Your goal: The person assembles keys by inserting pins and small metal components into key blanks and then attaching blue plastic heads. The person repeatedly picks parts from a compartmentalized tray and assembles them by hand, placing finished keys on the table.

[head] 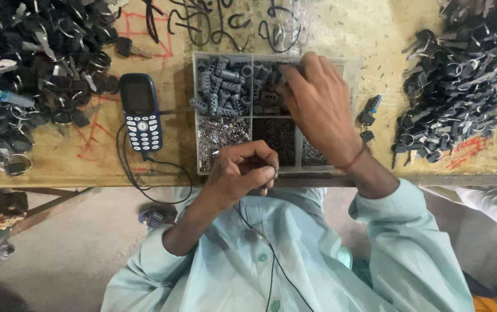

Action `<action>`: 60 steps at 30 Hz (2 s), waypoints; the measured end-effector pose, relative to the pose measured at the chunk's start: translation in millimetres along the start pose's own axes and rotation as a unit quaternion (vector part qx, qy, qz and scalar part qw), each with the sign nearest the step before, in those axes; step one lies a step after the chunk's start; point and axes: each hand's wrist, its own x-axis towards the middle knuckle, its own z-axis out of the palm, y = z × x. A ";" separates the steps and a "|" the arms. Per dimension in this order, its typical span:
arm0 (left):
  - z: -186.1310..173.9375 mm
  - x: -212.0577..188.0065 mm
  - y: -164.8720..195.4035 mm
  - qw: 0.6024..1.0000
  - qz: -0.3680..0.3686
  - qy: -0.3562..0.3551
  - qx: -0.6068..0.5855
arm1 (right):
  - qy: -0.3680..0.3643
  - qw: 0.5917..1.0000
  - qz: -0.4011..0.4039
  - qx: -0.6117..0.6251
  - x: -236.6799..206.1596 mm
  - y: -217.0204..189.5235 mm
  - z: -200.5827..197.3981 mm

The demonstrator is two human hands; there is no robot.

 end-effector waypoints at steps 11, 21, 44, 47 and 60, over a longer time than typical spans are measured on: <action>2.1 2.2 5.6 0.998 0.018 -0.041 0.048 | -0.086 0.954 0.174 0.227 -14.4 10.7 -6.9; 21.1 1.4 22.3 0.998 0.014 0.016 -0.055 | -0.046 0.927 0.081 0.363 -89.5 -24.2 -23.0; 44.8 -14.4 33.6 0.966 0.048 0.161 0.195 | 0.027 0.973 -0.042 0.225 -89.2 -21.3 -31.5; 52.1 -17.5 27.7 0.932 0.167 0.163 0.276 | 0.031 0.980 -0.044 0.193 -85.6 -30.2 -34.8; 28.5 -19.4 6.4 0.982 0.186 0.039 0.016 | -0.119 0.992 0.036 0.003 -32.1 37.3 -40.7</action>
